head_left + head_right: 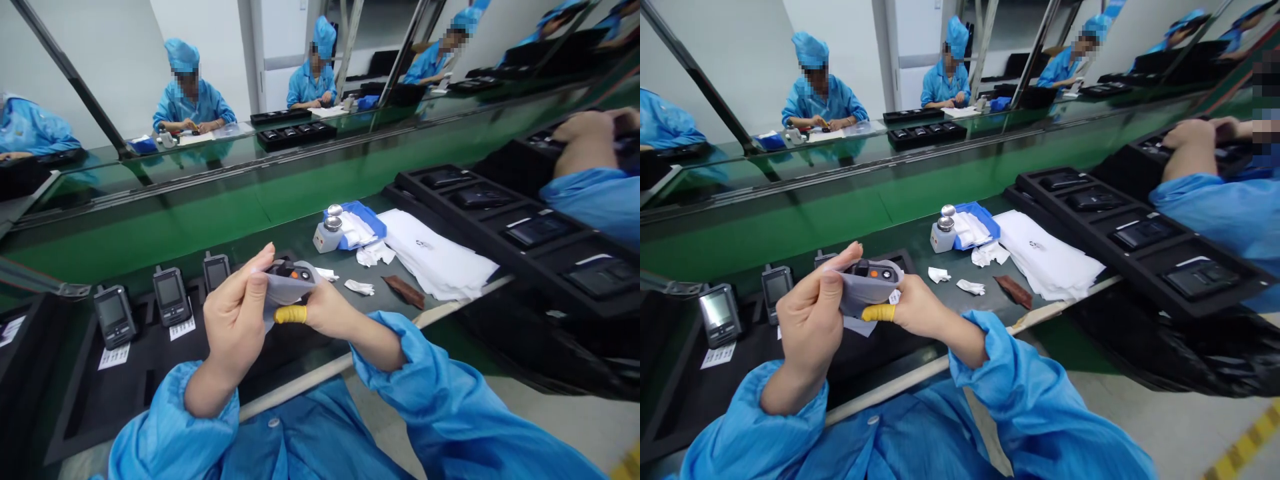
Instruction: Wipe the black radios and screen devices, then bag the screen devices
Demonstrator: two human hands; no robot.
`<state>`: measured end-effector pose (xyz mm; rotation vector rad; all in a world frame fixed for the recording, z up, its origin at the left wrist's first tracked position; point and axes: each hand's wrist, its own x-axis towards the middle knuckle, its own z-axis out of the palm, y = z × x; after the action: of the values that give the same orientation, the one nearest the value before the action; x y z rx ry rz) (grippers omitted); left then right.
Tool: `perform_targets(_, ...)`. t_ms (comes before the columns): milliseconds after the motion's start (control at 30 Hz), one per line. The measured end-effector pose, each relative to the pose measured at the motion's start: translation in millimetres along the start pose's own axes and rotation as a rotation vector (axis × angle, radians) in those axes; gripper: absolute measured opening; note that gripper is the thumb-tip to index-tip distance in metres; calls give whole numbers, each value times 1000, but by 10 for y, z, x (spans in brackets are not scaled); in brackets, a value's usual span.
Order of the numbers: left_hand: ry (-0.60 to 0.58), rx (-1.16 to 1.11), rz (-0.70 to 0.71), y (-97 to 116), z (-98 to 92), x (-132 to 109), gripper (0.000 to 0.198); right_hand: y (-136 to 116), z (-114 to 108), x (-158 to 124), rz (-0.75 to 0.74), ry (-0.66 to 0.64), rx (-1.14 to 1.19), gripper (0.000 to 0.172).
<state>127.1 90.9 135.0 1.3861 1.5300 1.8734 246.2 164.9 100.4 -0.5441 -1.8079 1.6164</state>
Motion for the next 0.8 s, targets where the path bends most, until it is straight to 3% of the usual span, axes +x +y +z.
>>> perform_targets(167, 66, -113, -4, 55, 67, 64, 25, -109, 13, -28, -57, 155, -22, 38)
perform_targets(300, 50, -356, -179, -77, 202, 259, 32, -96, -18, 59, -74, 322, -11, 30)
perform_targets(400, 55, -423, -376, -317, 267, 412, 35, 33, -105, 259, 23, 351, -51, 28)
perform_targets(567, -133, -253, -660, -784, 270, 383, 47, 379, -249, 602, 277, 335, -438, 15)
perform_targets(700, -231, -189, -679, -961, 279, 271, 67, 440, -281, 577, 250, 364, -515, 10)
perform_targets(800, -289, -136, -655, -980, 283, 221, 81, 272, -519, 434, 165, 438, -564, 24)
